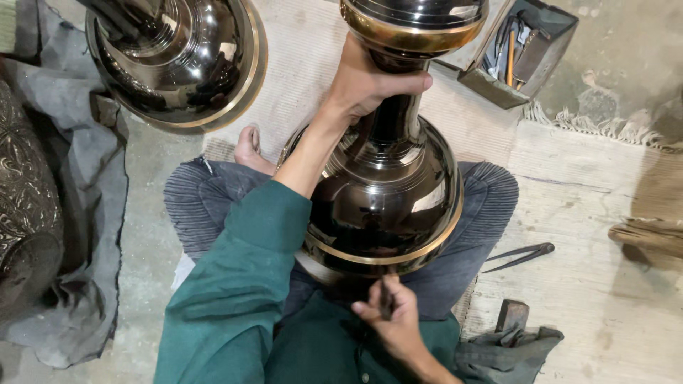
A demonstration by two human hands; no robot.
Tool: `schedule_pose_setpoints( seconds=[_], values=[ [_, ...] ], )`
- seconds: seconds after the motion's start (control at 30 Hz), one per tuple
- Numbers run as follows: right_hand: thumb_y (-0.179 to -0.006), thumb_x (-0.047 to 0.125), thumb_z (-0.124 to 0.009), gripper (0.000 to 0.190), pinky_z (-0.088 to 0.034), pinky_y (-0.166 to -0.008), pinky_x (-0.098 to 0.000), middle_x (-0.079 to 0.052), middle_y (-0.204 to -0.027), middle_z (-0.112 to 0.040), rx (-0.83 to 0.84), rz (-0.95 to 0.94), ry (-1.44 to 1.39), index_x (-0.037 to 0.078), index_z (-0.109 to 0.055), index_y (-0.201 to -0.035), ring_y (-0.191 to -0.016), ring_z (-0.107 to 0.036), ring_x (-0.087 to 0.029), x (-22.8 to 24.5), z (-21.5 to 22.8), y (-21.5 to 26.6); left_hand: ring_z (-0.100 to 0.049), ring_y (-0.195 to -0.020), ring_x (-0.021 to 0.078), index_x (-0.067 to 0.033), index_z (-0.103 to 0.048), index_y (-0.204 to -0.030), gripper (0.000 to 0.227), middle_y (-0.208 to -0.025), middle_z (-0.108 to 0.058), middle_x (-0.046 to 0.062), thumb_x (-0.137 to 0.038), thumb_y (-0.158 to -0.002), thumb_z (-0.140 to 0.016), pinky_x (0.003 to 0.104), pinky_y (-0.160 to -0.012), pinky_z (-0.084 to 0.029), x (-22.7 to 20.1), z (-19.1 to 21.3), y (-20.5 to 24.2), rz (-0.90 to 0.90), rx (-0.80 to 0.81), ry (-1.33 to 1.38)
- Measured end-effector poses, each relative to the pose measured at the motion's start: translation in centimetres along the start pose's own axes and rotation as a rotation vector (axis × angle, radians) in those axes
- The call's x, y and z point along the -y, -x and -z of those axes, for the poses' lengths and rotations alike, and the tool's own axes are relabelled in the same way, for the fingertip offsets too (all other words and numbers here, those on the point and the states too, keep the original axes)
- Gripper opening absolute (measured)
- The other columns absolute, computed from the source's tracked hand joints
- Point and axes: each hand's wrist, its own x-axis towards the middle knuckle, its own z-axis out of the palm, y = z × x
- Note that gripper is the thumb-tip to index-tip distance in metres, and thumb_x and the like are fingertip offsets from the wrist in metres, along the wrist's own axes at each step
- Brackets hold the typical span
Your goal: The person sits on the floor and uses a small tool to scrape or polish the surface of a large, shiny metal object. They rotate the object and work on different sections, occasionally switching tools.
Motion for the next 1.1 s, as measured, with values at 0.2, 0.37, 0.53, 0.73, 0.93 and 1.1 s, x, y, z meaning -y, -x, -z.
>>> schedule_pose_setpoints(
  seconds=[0.2,0.37,0.53,0.73,0.93,1.1],
  values=[
    [-0.081,0.000,-0.089,0.032,-0.034,-0.057,-0.0239,0.005,-0.070,-0.039,0.100,-0.053,0.026,0.007,-0.057,-0.078,-0.061,-0.037,-0.005,0.2,-3.8,-0.4,-0.073,-0.100,0.0232,0.0007,-0.063,-0.123,0.065,-0.106,-0.072,0.009,-0.015,-0.071,-0.100,0.039,-0.093,-0.064,-0.2,0.8,-0.5,0.105,0.067,0.075],
    [-0.080,0.000,-0.086,0.029,-0.032,-0.053,-0.0225,0.005,-0.069,-0.044,0.173,-0.114,0.023,0.006,-0.058,-0.080,-0.058,-0.036,-0.005,1.9,-3.2,-0.9,-0.073,-0.104,0.0235,0.0011,-0.064,-0.125,0.064,-0.109,-0.072,0.010,-0.024,-0.077,-0.098,0.040,-0.096,-0.064,-0.5,1.2,0.0,0.051,0.137,-0.015],
    [-0.073,0.003,-0.089,0.035,-0.036,-0.055,-0.0210,0.007,-0.075,-0.055,0.320,-0.234,0.260,0.008,-0.071,-0.103,-0.060,-0.043,-0.004,5.1,0.4,-0.7,-0.073,-0.110,0.0238,0.0006,-0.061,-0.126,0.068,-0.114,-0.073,0.011,-0.035,-0.080,-0.098,0.040,-0.098,-0.059,-2.6,0.0,0.5,-0.032,0.057,-0.267],
    [-0.064,0.005,-0.094,0.041,-0.046,-0.060,-0.0193,0.006,-0.072,-0.062,0.080,-0.047,0.588,0.003,-0.075,-0.100,-0.066,-0.055,-0.004,11.2,4.6,-1.3,-0.066,-0.096,0.0326,0.0047,-0.058,-0.126,0.067,-0.104,-0.063,0.021,-0.041,-0.084,-0.083,0.043,-0.083,-0.059,-11.8,-2.1,8.4,0.017,-0.308,-0.914],
    [-0.067,0.000,-0.088,0.063,-0.043,-0.060,-0.0191,0.004,-0.070,-0.051,-0.083,0.083,0.549,-0.001,-0.068,-0.127,-0.065,-0.046,-0.005,16.2,3.3,-3.0,-0.070,-0.100,0.0288,0.0014,-0.068,-0.106,0.026,-0.100,-0.069,0.013,-0.019,-0.090,-0.066,0.040,-0.093,-0.056,-17.3,-5.3,14.6,-0.544,0.419,-1.052],
    [-0.071,-0.006,-0.080,0.074,-0.046,-0.067,-0.0184,0.002,-0.078,-0.058,-0.001,0.151,0.415,-0.001,-0.056,-0.140,-0.073,-0.053,-0.005,17.9,1.9,-3.1,-0.070,-0.091,0.0242,0.0033,-0.071,-0.103,0.026,-0.095,-0.071,0.011,-0.019,-0.092,-0.064,0.034,-0.083,-0.058,-16.1,-5.9,15.7,-0.568,0.492,-1.286]
  ],
)
